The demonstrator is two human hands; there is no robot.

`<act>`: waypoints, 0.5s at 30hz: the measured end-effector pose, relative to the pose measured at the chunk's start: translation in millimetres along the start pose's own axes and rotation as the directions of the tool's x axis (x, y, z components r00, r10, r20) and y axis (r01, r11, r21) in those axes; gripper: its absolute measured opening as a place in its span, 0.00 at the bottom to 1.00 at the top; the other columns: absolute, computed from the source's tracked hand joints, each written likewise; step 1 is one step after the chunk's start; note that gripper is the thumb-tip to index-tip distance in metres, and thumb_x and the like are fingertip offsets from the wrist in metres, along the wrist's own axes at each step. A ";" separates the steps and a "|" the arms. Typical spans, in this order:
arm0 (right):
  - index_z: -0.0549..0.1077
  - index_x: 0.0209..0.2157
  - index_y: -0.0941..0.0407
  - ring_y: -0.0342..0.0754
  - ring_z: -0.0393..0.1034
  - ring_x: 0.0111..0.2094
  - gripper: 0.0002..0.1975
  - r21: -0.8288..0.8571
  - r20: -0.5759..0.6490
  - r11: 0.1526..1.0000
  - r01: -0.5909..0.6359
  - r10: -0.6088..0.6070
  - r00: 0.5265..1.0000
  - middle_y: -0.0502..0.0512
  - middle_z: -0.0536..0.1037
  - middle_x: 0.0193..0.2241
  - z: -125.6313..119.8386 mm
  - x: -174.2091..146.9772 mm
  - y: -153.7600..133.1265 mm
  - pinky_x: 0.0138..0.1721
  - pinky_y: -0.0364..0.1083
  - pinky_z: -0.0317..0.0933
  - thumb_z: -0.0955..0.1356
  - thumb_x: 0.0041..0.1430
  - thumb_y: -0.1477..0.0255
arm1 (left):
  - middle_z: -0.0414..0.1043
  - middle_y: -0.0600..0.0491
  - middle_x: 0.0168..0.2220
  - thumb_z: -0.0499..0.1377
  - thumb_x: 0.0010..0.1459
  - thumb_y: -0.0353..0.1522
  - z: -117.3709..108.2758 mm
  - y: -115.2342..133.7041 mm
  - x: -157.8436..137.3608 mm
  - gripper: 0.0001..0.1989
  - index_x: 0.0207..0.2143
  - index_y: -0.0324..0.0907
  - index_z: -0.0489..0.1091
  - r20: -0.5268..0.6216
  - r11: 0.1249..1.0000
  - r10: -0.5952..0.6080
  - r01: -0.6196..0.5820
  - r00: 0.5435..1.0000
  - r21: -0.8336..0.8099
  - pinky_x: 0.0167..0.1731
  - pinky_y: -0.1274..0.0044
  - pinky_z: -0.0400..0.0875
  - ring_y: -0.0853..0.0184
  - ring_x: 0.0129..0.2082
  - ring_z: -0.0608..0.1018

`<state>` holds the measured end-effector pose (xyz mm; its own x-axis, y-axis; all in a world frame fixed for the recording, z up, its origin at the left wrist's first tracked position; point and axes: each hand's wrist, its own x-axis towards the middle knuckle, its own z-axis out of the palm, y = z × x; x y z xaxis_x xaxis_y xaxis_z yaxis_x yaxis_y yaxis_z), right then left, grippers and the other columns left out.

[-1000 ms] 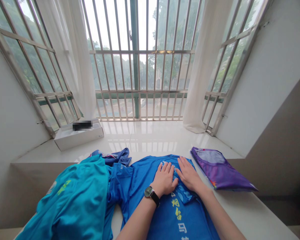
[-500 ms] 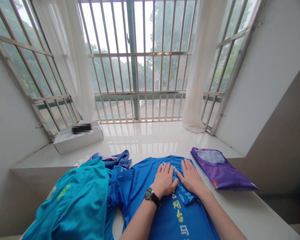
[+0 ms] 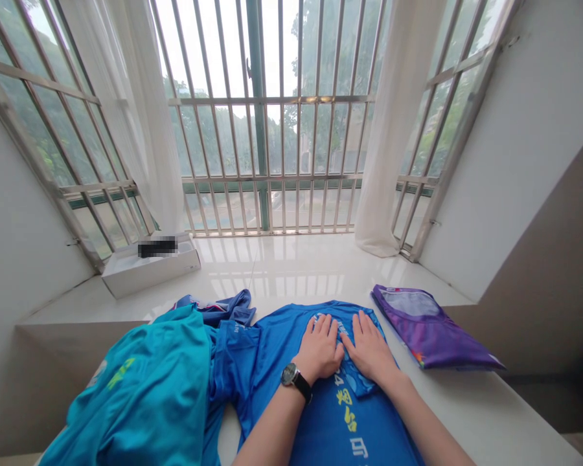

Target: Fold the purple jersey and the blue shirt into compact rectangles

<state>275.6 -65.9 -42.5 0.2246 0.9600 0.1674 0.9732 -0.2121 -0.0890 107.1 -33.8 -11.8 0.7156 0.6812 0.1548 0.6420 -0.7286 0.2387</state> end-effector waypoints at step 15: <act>0.54 0.67 0.73 0.62 0.46 0.70 0.39 -0.058 0.070 0.997 -0.056 0.060 0.996 0.72 0.52 0.68 -3.7 -10.2 -15.8 0.68 0.57 0.40 0.55 0.66 0.57 | 0.48 0.42 0.70 0.41 0.69 0.43 -0.5 -3.4 5.4 0.33 0.69 0.34 0.52 0.032 0.998 -0.058 0.058 0.998 0.000 0.68 0.59 0.46 0.54 0.70 0.52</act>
<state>258.1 -73.0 -39.2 0.2784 0.9560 0.0923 0.9604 -0.2757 -0.0410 108.7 -27.7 -11.3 0.6855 0.7198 0.1094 0.6827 -0.6877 0.2471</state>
